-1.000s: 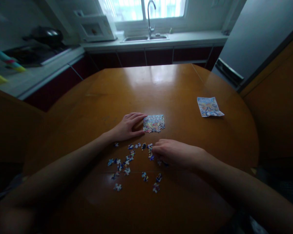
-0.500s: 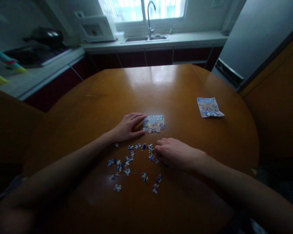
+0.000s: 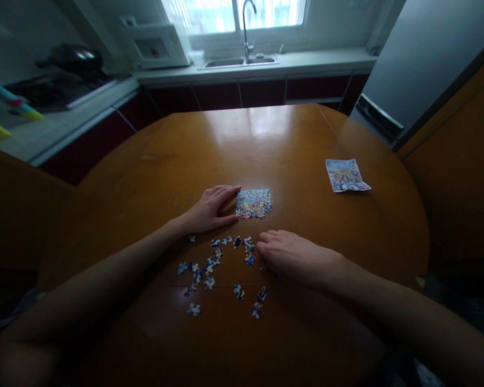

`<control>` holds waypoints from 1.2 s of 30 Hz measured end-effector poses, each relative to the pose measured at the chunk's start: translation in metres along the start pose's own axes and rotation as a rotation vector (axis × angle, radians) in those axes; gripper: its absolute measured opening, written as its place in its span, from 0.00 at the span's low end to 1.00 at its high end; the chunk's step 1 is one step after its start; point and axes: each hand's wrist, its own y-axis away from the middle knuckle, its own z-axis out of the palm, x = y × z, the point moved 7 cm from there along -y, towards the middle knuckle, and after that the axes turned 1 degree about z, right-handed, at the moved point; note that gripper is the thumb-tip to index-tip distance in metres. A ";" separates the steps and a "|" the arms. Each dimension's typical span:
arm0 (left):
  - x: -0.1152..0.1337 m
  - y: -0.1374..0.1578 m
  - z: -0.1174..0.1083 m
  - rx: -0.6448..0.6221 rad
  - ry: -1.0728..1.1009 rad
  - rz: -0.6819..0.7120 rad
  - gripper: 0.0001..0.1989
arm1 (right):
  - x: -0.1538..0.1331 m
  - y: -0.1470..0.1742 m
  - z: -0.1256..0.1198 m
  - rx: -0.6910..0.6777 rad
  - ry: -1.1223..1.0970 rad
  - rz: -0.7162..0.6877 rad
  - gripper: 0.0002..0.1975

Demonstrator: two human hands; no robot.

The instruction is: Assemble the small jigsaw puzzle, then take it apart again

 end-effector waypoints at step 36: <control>0.004 -0.002 0.000 -0.002 -0.007 0.020 0.32 | 0.103 -0.019 -0.033 0.641 -0.339 0.150 0.04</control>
